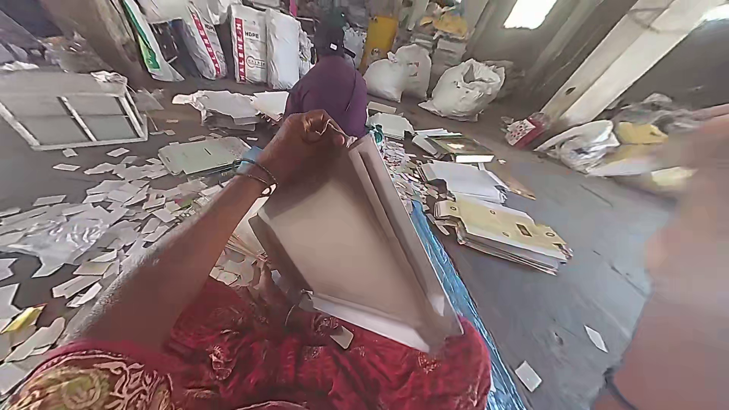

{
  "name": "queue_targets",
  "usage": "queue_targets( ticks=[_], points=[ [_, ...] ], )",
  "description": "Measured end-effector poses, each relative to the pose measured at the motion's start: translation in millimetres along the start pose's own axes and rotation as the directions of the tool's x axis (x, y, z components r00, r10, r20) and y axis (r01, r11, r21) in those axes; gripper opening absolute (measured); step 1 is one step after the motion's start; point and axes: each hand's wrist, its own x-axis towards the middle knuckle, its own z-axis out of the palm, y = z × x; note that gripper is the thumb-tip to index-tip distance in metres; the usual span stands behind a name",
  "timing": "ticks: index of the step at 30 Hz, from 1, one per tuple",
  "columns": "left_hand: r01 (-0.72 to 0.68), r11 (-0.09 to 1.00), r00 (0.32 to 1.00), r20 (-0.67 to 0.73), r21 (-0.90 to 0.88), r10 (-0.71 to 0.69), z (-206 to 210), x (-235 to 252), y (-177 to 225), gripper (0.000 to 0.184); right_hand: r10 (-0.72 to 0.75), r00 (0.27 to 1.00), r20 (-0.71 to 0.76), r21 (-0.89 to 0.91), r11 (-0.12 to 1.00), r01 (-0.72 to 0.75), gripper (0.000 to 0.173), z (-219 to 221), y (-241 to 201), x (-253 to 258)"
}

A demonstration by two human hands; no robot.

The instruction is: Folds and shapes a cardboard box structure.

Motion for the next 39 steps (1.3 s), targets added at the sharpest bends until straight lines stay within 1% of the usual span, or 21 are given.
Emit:
queue_targets(
  ticks=[1, 3, 6, 8, 9, 11, 12, 14, 17, 19, 20, 21, 22, 24, 26, 27, 30, 33, 35, 37, 39],
  points=[
    [0.03, 0.997, 0.997, -0.076, 0.067, -0.025, 1.4, 3.3, 2.1, 0.018, -0.158, 0.985, 0.07, 0.023, 0.987, 0.157, 0.026, 8.5, 16.9, 1.5],
    [0.15, 0.972, 0.966, -0.234, 0.181, -0.106, 4.5, 10.1, 6.4, 0.024, -0.271, 0.955, 0.122, 0.084, 0.961, 0.263, 0.025, 42.9, 0.4, -5.5],
    [0.245, 0.942, 0.886, -0.446, 0.23, -0.122, 5.9, 14.9, -6.9, 0.031, -0.336, 0.932, 0.134, 0.192, 0.932, 0.308, 0.023, 70.0, -36.8, -15.2],
    [0.274, 0.949, 0.846, -0.51, 0.158, -0.159, 0.4, 13.5, -10.2, 0.031, -0.321, 0.939, 0.12, 0.308, 0.912, 0.272, 0.021, 77.6, -52.5, -15.2],
    [0.286, 0.951, 0.83, -0.527, 0.116, -0.186, -2.8, 11.9, -11.1, 0.03, -0.325, 0.933, 0.153, 0.339, 0.904, 0.26, 0.02, 84.1, -57.9, -14.2],
    [0.265, 0.962, 0.802, -0.568, 0.062, -0.184, -3.2, 7.6, -16.1, 0.027, -0.359, 0.891, 0.276, 0.284, 0.917, 0.281, 0.03, 106.9, -64.4, -11.8],
    [0.247, 0.968, 0.8, -0.574, 0.046, -0.177, -1.0, 4.3, -17.8, 0.026, -0.38, 0.867, 0.322, 0.186, 0.924, 0.335, 0.036, 121.2, -66.2, -9.1],
    [0.183, 0.982, 0.828, -0.545, 0.035, -0.135, 7.2, -2.1, -16.3, 0.023, -0.428, 0.843, 0.326, 0.027, 0.896, 0.444, 0.04, 146.8, -66.2, 5.5],
    [-0.003, 1.0, 0.911, -0.412, 0.013, 0.008, 26.6, -12.7, -3.5, 0.019, -0.454, 0.836, 0.307, -0.095, 0.86, 0.502, 0.037, 166.6, -63.0, 38.2],
    [-0.063, 0.998, 0.937, -0.346, -0.014, 0.054, 38.7, -17.2, 6.8, 0.017, -0.442, 0.799, 0.407, -0.153, 0.83, 0.537, 0.035, 168.8, -62.9, 48.9],
    [-0.076, 0.997, 0.943, -0.325, -0.018, 0.066, 42.7, -17.8, 10.4, 0.016, -0.431, 0.771, 0.469, -0.171, 0.812, 0.558, 0.03, 168.5, -62.2, 52.6],
    [-0.079, 0.997, 0.947, -0.314, -0.004, 0.074, 45.6, -18.2, 12.1, 0.017, -0.421, 0.74, 0.524, -0.184, 0.793, 0.581, 0.02, 168.7, -61.1, 55.6],
    [-0.068, 0.997, 0.95, -0.305, 0.02, 0.071, 47.5, -18.7, 12.9, 0.018, -0.389, 0.71, 0.586, -0.193, 0.784, 0.59, 0.011, 168.6, -62.0, 58.5],
    [-0.05, 0.999, 0.956, -0.287, 0.019, 0.054, 48.9, -19.7, 10.8, 0.019, -0.243, 0.663, 0.708, -0.227, 0.81, 0.54, 0.013, 167.3, -68.9, 66.3],
    [-0.047, 0.999, 0.968, -0.249, -0.018, 0.041, 46.3, -19.7, 8.8, 0.021, -0.083, 0.618, 0.782, -0.303, 0.815, 0.493, 0.013, 172.0, -79.5, 79.6],
    [-0.053, 0.998, 0.973, -0.225, -0.03, 0.045, 45.2, -19.8, 9.2, 0.021, -0.05, 0.596, 0.801, -0.319, 0.807, 0.497, 0.013, 173.8, -80.9, 83.9],
    [-0.047, 0.999, 0.988, -0.15, -0.012, 0.045, 42.2, -19.2, 15.0, 0.021, -0.029, 0.547, 0.837, -0.311, 0.796, 0.518, 0.014, 172.8, -80.1, 87.0],
    [0.072, 0.997, 0.997, -0.015, -0.012, -0.072, 38.3, -15.7, 22.3, 0.02, -0.001, 0.511, 0.859, -0.315, 0.786, 0.531, 0.013, 171.2, -76.3, 87.0],
    [0.178, 0.981, 0.979, 0.113, -0.079, -0.168, 36.1, -9.8, 21.6, 0.018, -0.008, 0.489, 0.872, -0.302, 0.777, 0.552, 0.014, 170.4, -71.1, 83.7],
    [0.185, 0.977, 0.963, 0.22, -0.11, -0.157, 36.1, -6.2, 17.3, 0.015, -0.041, 0.468, 0.883, -0.277, 0.758, 0.59, 0.016, 168.4, -65.3, 77.6],
    [0.193, 0.978, 0.942, 0.295, -0.085, -0.16, 37.1, -4.0, 20.6, 0.015, -0.053, 0.456, 0.888, -0.273, 0.738, 0.617, 0.018, 165.5, -62.9, 72.7]
  ],
)
